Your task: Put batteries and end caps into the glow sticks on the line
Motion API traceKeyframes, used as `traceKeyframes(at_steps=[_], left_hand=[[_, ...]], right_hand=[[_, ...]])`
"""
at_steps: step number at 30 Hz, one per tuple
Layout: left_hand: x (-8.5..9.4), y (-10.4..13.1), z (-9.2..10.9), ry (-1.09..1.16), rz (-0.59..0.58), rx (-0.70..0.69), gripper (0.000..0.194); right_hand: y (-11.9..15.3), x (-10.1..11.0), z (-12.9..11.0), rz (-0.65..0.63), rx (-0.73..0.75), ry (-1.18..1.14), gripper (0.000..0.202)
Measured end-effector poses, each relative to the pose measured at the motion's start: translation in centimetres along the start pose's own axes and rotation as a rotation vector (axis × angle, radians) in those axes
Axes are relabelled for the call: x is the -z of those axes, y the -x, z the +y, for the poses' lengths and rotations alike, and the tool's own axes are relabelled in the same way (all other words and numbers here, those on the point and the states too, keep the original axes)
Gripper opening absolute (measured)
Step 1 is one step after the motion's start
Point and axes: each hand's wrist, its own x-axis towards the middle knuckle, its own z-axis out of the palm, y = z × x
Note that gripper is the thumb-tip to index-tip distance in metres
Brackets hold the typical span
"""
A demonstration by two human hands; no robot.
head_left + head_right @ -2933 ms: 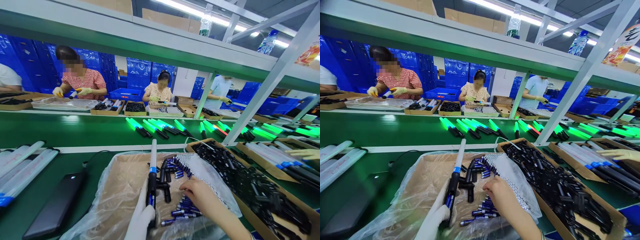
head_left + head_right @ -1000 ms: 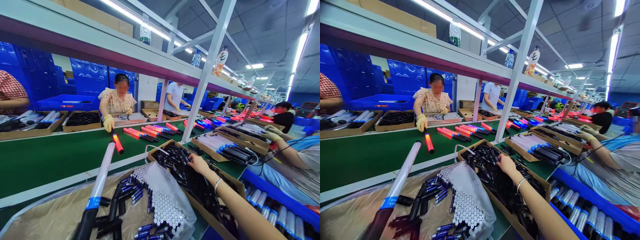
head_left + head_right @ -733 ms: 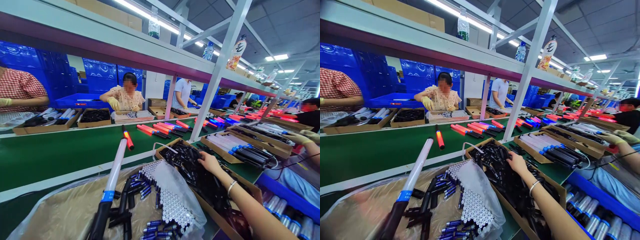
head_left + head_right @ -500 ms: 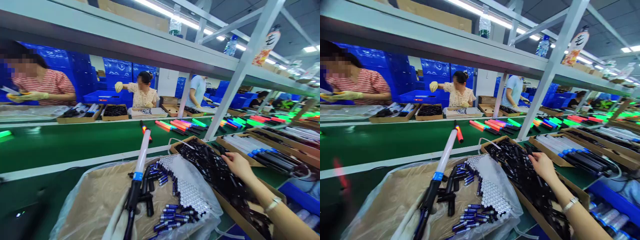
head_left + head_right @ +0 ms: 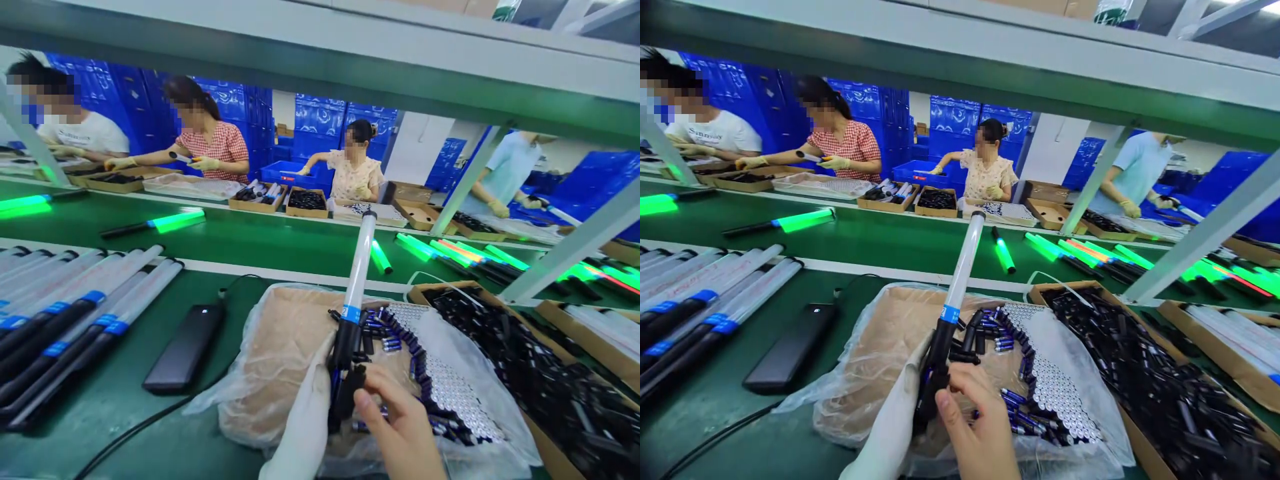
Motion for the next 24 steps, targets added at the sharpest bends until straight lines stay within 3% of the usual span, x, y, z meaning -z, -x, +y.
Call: traceKeyframes(at_steps=[4, 9, 14, 18, 21, 24], left_hand=[[-0.1, -0.1, 0.2, -0.015, -0.01, -0.078, 0.042], [0.0, -0.1, 0.0, -0.022, -0.024, -0.129, 0.043], [0.3, 0.0, -0.3, -0.021, -0.026, -0.147, 0.045], [0.2, -0.3, -0.8, -0.011, -0.051, -0.11, 0.053], [-0.2, -0.4, -1.2, -0.01, -0.074, -0.057, 0.063], [0.1, 0.1, -1.0, -0.039, -0.05, -0.016, 0.063]], right_hand=[[-0.2, -0.5, -0.2, -0.021, 0.109, 0.048, 0.031], [0.8, -1.4, 1.0, 0.047, 0.072, 0.017, 0.031], [1.3, -1.9, 1.2, 0.025, -0.017, -0.01, 0.033], [1.7, -2.7, 1.5, 0.134, -0.043, 0.014, 0.032], [1.8, -3.7, 2.2, 0.247, -0.123, -0.027, 0.054], [1.7, -3.8, 2.3, 0.229, -0.163, -0.143, 0.074]])
